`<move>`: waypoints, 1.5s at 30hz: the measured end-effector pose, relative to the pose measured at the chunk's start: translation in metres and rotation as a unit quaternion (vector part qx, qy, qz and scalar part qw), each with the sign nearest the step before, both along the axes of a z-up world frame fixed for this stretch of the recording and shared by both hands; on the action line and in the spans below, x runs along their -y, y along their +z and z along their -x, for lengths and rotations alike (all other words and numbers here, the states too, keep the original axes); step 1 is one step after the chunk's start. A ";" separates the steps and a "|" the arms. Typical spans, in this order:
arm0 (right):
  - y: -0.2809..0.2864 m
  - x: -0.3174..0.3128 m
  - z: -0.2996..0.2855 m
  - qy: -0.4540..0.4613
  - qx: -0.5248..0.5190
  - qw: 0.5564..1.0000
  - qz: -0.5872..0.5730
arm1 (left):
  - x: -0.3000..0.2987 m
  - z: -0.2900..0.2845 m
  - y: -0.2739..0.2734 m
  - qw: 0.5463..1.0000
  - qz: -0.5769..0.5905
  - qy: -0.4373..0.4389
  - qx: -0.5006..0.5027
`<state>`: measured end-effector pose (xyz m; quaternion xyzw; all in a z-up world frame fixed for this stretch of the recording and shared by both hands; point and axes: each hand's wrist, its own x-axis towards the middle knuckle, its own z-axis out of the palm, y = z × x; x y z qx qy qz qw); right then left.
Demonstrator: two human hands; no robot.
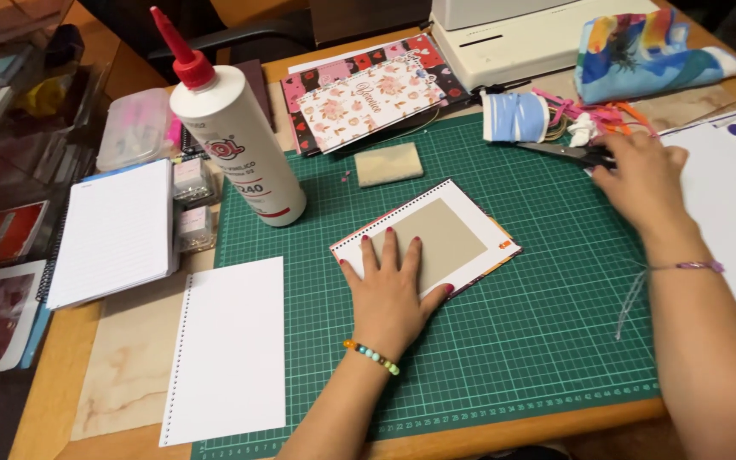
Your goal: The person trims the edges of a patterned paper frame with scissors on a green cutting mat. They then pick up a white sheet of paper and apply glue from a large bottle along the edges of the frame, preparing to attach the paper.
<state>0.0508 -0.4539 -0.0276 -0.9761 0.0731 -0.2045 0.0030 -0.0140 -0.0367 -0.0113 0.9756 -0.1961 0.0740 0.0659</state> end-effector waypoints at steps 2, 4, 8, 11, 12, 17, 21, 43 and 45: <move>0.023 -0.018 0.015 0.026 0.027 0.999 0.002 | -0.001 0.001 -0.001 1.000 -0.004 0.010 0.005; 0.040 -0.037 0.025 0.054 0.054 0.997 0.004 | -0.002 0.003 0.001 1.000 -0.009 0.022 0.010; 0.046 -0.081 0.024 0.144 0.038 0.981 -0.125 | -0.001 0.005 0.005 0.993 -0.082 0.081 0.010; 0.051 -0.121 0.025 0.166 -0.039 0.972 -0.162 | 0.006 0.004 -0.001 0.985 -0.136 0.109 0.014; 0.057 -0.134 0.026 0.157 -0.090 0.970 -0.163 | 0.010 0.002 -0.004 0.979 -0.165 0.117 -0.001; 0.050 -0.131 0.026 0.184 -0.142 0.960 -0.155 | 0.007 -0.002 0.005 0.980 -0.172 0.102 -0.020; 0.054 -0.128 0.021 0.141 -0.239 0.943 -0.186 | -0.020 -0.020 0.027 0.987 -0.143 -0.048 -0.058; 0.055 -0.080 0.020 0.139 -0.187 0.939 -0.252 | 0.019 -0.022 0.022 0.970 -0.213 0.054 -0.107; 0.044 -0.077 0.015 0.152 -0.204 0.942 -0.217 | 0.021 -0.048 0.012 0.989 -0.146 -0.011 0.011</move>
